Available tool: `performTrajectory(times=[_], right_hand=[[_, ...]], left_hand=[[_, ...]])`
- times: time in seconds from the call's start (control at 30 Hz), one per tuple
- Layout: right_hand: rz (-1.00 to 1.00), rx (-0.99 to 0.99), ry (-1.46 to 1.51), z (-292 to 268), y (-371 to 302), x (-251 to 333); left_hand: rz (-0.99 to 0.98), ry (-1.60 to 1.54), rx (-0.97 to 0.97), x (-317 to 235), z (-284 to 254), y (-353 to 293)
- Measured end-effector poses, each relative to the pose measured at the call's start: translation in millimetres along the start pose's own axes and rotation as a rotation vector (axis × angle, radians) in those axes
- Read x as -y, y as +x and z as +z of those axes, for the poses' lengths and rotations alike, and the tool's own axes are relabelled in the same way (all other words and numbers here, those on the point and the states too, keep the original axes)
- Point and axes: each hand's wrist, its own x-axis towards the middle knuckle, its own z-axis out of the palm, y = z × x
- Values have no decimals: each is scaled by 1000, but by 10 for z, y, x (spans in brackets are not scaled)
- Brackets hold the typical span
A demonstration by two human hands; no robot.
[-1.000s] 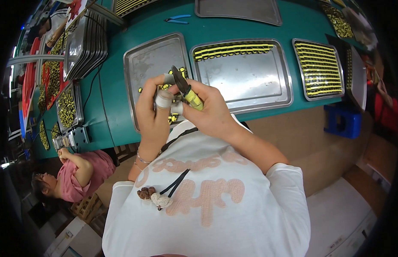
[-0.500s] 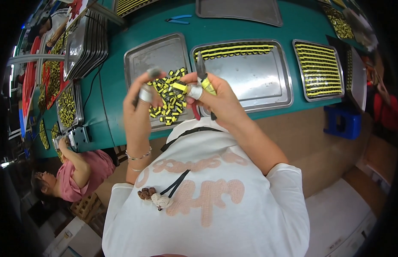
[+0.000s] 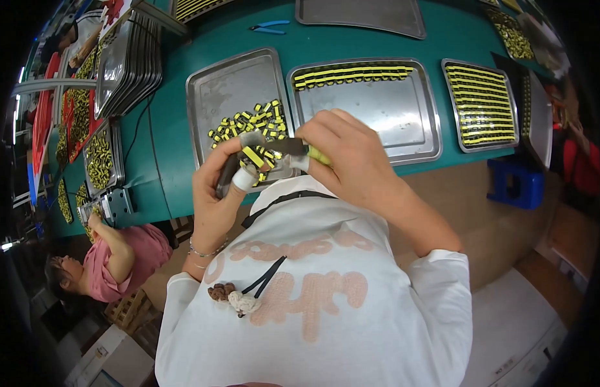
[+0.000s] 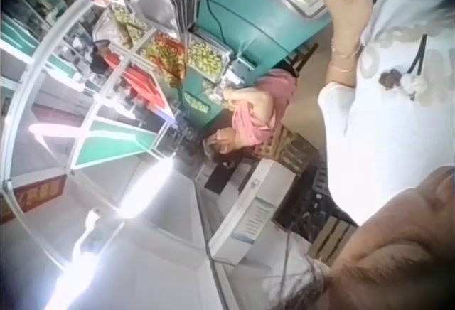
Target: The person assembles small electronic components by attaching yellow plastic pieces to a black base using pliers.
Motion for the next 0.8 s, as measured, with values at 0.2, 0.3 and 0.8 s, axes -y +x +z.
performTrajectory(times=[0.2,0.3,0.8], right_hand=[[-148,34,-304,-239,19,128],[-179,45,-346,-255,21,117],[-328,96,-420,-267,26,100]], left_hand=[[83,158,90,20,-52,-51],[-65,116,109,-34,-52,-70],[-52,106,172,-124,-68,-104]])
